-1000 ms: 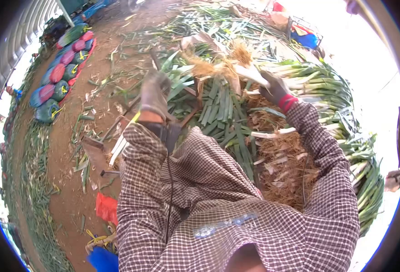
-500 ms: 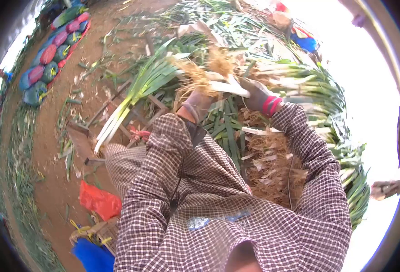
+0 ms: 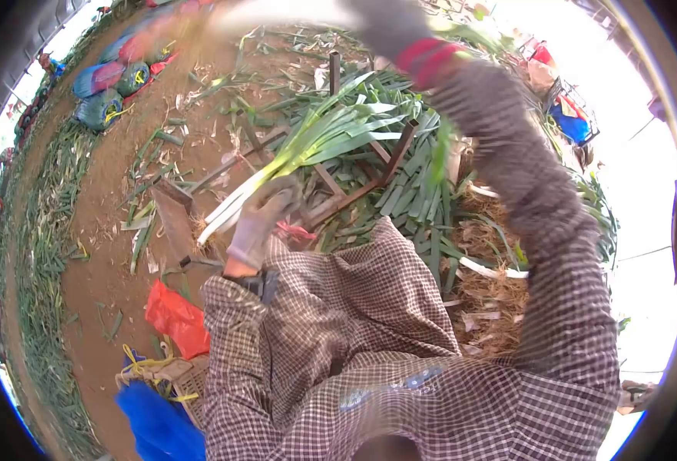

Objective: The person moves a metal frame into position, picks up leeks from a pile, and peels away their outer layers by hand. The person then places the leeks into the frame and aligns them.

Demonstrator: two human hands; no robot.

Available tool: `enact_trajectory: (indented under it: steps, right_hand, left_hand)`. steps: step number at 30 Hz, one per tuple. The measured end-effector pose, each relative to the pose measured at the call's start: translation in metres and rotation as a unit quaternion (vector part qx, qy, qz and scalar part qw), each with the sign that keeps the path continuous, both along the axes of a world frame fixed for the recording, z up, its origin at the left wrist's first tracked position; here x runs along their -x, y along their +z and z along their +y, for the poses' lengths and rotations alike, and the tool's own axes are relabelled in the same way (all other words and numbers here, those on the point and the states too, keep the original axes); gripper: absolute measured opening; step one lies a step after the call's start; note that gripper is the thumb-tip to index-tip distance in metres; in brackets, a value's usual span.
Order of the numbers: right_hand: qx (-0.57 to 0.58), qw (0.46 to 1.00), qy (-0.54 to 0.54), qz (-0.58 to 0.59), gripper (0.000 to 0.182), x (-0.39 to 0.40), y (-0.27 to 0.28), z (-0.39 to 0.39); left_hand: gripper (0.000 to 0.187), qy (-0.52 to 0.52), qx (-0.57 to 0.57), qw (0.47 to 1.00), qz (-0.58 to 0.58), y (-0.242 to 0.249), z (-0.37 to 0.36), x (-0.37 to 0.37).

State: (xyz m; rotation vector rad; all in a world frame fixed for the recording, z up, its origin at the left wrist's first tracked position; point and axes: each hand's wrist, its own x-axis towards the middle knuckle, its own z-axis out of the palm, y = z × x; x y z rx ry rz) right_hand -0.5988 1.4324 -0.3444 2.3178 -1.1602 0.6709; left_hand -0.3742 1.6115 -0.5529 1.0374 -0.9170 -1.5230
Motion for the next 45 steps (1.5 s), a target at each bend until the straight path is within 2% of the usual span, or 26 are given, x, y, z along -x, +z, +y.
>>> enact_trajectory:
  steps: [1,3,4,5,6,7,8,9,10,13,14,17,18,21,22,25,26,29,31,34,36,37,39,40,43,45]
  right_hand:
    - [0.065,0.997,0.028,0.009,0.025,-0.029,-0.032,-0.011]
    - [-0.051,0.992,0.014,0.112,0.021,-0.088,-0.066,-0.005]
    - [-0.069,0.985,0.051,0.150,0.021,-0.101,-0.087,-0.001]
    - [-0.131,0.980,0.056,0.141,0.024,-0.117,-0.114,0.001]
    - [0.008,0.986,0.094,0.141,0.028,-0.123,-0.159,0.000]
    - [-0.108,0.978,0.132,0.119,0.038,-0.135,-0.187,-0.005]
    - [-0.048,0.981,0.140,0.126,0.038,-0.147,-0.231,-0.014]
    - [-0.237,0.948,0.128,0.171,0.037,-0.158,-0.232,-0.009]
    - [-0.270,0.944,0.162,0.095,0.033,-0.164,-0.272,-0.018]
    - [-0.221,0.948,0.216,0.073,0.027,-0.182,-0.319,-0.008]
    - [-0.288,0.932,0.205,0.078,0.030,-0.185,-0.317,-0.005]
    - [-0.309,0.915,0.214,0.149,0.034,-0.181,-0.303,-0.001]
    - [-0.391,0.887,0.210,0.130,0.047,-0.178,-0.297,0.000]
    - [-0.393,0.875,0.218,0.179,0.066,-0.176,-0.294,0.000]
    - [-0.415,0.865,0.224,0.171,0.086,-0.173,-0.298,-0.004]
    - [-0.489,0.844,0.202,0.088,0.092,-0.137,-0.292,-0.022]
    - [-0.464,0.859,0.166,0.142,0.090,-0.121,-0.296,-0.032]
    - [-0.373,0.869,0.095,0.311,0.080,-0.082,-0.310,-0.060]
    - [-0.331,0.886,0.059,0.318,0.063,-0.056,-0.320,-0.070]
    - [-0.333,0.895,0.000,0.299,0.053,-0.033,-0.314,-0.076]
    - [-0.411,0.861,-0.123,0.275,0.037,-0.022,-0.321,-0.092]
    - [-0.447,0.835,-0.185,0.261,0.033,-0.013,-0.323,-0.101]
    - [-0.418,0.849,-0.180,0.267,0.029,0.022,-0.315,-0.116]
    - [-0.416,0.847,-0.211,0.254,0.028,0.040,-0.317,-0.133]
    - [-0.437,0.832,-0.236,0.247,0.030,0.068,-0.283,-0.148]
    - [-0.422,0.842,-0.262,0.212,0.027,0.087,-0.277,-0.168]
  left_hand:
    - [0.034,0.018,-0.011,1.000,0.015,-0.012,0.002,-0.014]
    - [0.040,0.042,-0.024,0.997,0.055,-0.036,0.013,-0.041]
    - [0.044,0.053,-0.030,0.995,0.076,-0.042,0.018,-0.049]
    - [0.048,0.071,-0.065,0.993,0.063,-0.048,0.022,-0.057]
    - [0.052,0.088,-0.096,0.990,0.050,-0.052,0.029,-0.064]
    - [0.057,0.106,-0.126,0.986,0.036,-0.055,0.033,-0.069]
    - [0.061,0.116,-0.138,0.982,0.054,-0.062,0.033,-0.075]
    - [0.065,0.125,-0.152,0.978,0.073,-0.072,0.032,-0.080]
    - [0.070,0.135,-0.165,0.973,0.092,-0.083,0.029,-0.084]
    - [0.080,0.097,-0.125,0.984,0.079,-0.127,0.017,-0.092]
    - [0.083,0.137,-0.144,0.966,0.166,-0.137,0.007,-0.089]
    - [0.073,0.171,-0.107,0.948,0.244,-0.162,-0.023,-0.086]
    - [0.056,0.161,-0.066,0.944,0.281,-0.180,-0.037,-0.089]
    - [0.044,0.166,0.042,0.984,-0.039,-0.188,-0.063,-0.097]
    - [0.044,0.180,-0.009,0.923,0.339,-0.203,-0.070,-0.107]
    - [0.051,0.209,-0.022,0.900,0.382,-0.197,-0.057,-0.107]
    - [0.055,0.219,-0.025,0.876,0.429,-0.198,-0.053,-0.106]
    - [0.054,0.257,-0.010,0.905,0.338,-0.200,-0.040,-0.107]
    - [0.051,0.260,0.005,0.931,0.255,-0.199,-0.036,-0.105]
    - [0.048,0.266,0.022,0.953,0.142,-0.193,-0.034,-0.103]
    - [0.050,0.271,0.021,0.959,0.082,-0.187,-0.038,-0.106]
    - [0.050,0.286,0.001,0.948,0.141,-0.188,-0.039,-0.109]
    - [0.051,0.315,-0.034,0.913,0.257,-0.188,-0.045,-0.114]
    - [0.054,0.353,-0.052,0.880,0.312,-0.166,-0.048,-0.102]
    - [0.045,0.287,-0.017,0.920,0.265,-0.201,-0.045,-0.127]
    - [0.051,0.258,-0.042,0.931,0.253,-0.227,-0.046,-0.146]
